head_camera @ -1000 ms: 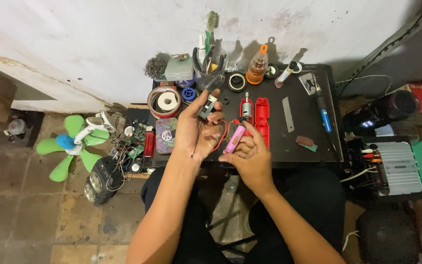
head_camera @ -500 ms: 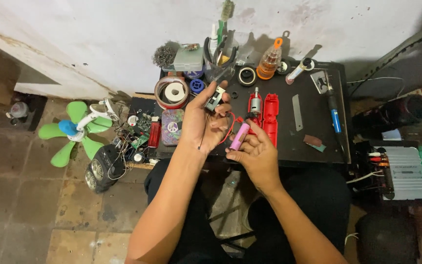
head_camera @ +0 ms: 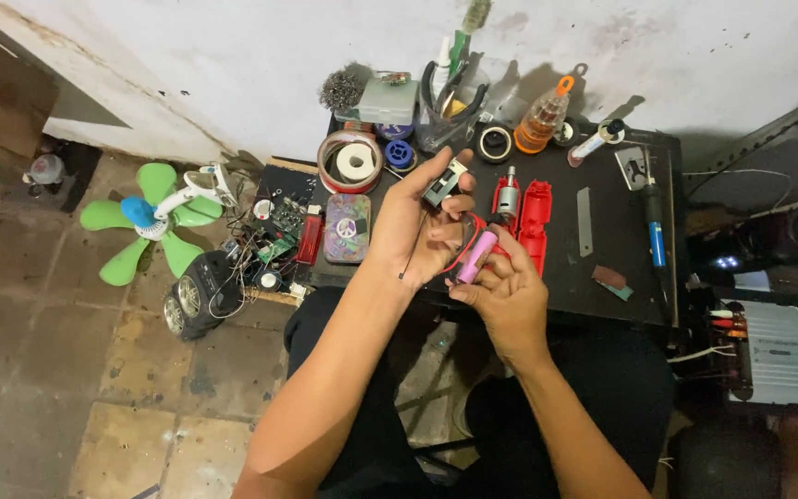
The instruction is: Reassembling a handheld electronic device by placing a battery and circuit board into its plastic housing.
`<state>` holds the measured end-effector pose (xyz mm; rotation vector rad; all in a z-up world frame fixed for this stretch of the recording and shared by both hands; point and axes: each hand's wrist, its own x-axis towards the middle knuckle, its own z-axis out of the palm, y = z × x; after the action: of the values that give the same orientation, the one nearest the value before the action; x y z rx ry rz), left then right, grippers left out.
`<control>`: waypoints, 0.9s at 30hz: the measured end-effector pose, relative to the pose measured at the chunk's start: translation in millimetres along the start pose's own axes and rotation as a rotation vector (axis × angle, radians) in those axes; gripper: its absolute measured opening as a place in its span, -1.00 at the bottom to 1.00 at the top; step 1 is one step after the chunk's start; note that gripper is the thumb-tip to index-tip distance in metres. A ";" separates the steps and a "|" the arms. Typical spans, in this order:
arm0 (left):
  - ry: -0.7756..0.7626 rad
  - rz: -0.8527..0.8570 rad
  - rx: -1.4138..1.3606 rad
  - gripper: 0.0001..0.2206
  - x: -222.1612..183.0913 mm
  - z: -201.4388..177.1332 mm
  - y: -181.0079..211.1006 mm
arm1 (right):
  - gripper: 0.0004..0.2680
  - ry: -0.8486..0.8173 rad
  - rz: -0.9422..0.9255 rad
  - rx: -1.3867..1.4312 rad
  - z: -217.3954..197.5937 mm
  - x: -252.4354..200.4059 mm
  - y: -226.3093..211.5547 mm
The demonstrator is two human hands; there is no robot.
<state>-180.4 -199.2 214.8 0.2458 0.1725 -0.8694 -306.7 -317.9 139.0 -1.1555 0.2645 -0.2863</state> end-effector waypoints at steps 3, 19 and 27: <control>0.013 0.010 0.015 -0.70 -0.3 0.9 0.1 | -0.19 0.021 -0.035 -0.002 4.7 -2.4 -2.8; 0.047 0.086 0.000 -0.74 1.1 -1.4 -4.4 | -0.20 0.050 -0.090 -0.054 5.6 -4.1 12.4; 0.067 0.087 0.026 -0.74 -0.2 2.5 -4.1 | -0.24 0.062 -0.130 -0.160 11.7 -8.0 -3.2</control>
<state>-183.6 -202.3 216.6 0.3049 0.2114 -0.7782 -310.3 -306.2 146.8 -1.3262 0.2707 -0.4214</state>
